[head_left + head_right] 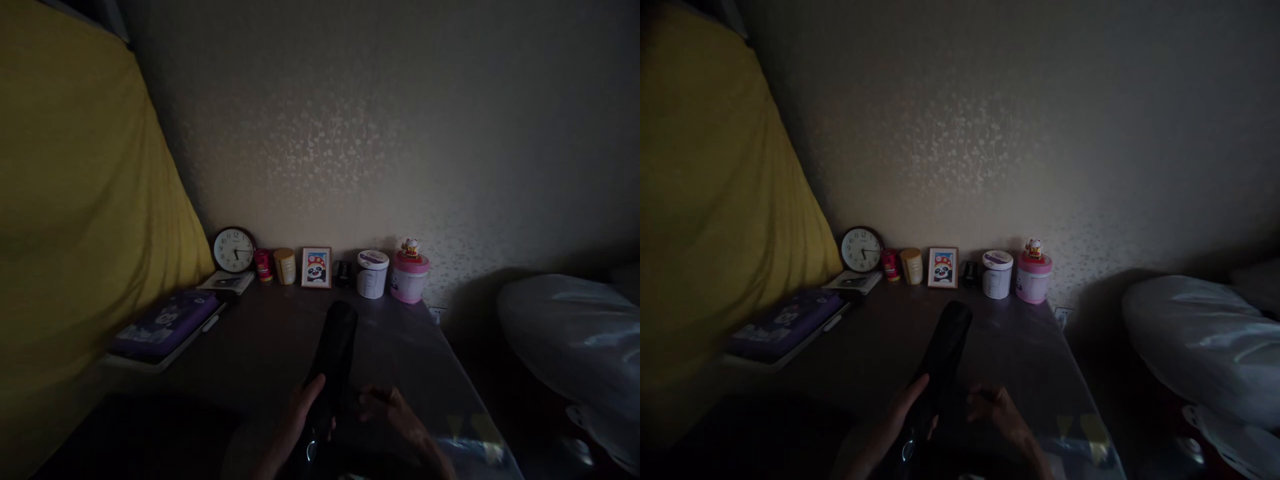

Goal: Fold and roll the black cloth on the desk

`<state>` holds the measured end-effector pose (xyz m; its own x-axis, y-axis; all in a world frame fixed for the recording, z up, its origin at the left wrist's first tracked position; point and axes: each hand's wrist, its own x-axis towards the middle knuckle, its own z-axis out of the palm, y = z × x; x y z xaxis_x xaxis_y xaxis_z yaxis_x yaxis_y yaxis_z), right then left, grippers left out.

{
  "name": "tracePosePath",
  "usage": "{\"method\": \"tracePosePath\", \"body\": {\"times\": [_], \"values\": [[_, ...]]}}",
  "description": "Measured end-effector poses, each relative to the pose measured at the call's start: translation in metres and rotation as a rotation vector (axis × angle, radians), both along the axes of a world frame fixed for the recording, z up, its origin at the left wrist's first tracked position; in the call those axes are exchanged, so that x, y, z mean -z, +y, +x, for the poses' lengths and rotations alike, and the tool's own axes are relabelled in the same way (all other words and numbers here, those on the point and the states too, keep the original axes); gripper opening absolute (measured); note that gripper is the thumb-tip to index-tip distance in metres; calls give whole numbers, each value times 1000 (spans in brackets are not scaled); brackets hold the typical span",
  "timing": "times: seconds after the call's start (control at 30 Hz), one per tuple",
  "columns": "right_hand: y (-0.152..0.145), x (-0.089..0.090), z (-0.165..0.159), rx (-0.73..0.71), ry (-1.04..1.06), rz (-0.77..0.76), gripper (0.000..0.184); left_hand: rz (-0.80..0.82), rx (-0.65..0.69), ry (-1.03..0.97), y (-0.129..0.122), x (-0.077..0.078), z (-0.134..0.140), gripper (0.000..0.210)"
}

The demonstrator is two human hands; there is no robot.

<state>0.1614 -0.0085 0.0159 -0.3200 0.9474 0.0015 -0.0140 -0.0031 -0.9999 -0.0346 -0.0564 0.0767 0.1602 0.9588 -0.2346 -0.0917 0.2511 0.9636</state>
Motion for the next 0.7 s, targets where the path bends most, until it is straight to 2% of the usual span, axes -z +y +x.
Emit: {"method": "tracePosePath", "body": {"times": [0.1,0.23,0.43,0.57,0.7], "values": [[-1,-3,2,68,97,-30,31,7,-46,71,3,4,-1,52],[-7,-17,-1,93,221,-13,26,7,-95,102,3,7,0,53],[-20,-38,-10,-80,221,28,36,23,-81,99,4,16,1,61],[-20,-37,-14,-105,191,60,33,8,-84,140,0,9,1,58],[-11,-34,-17,-5,56,267,23,62,-102,140,-6,-3,3,50]]}}
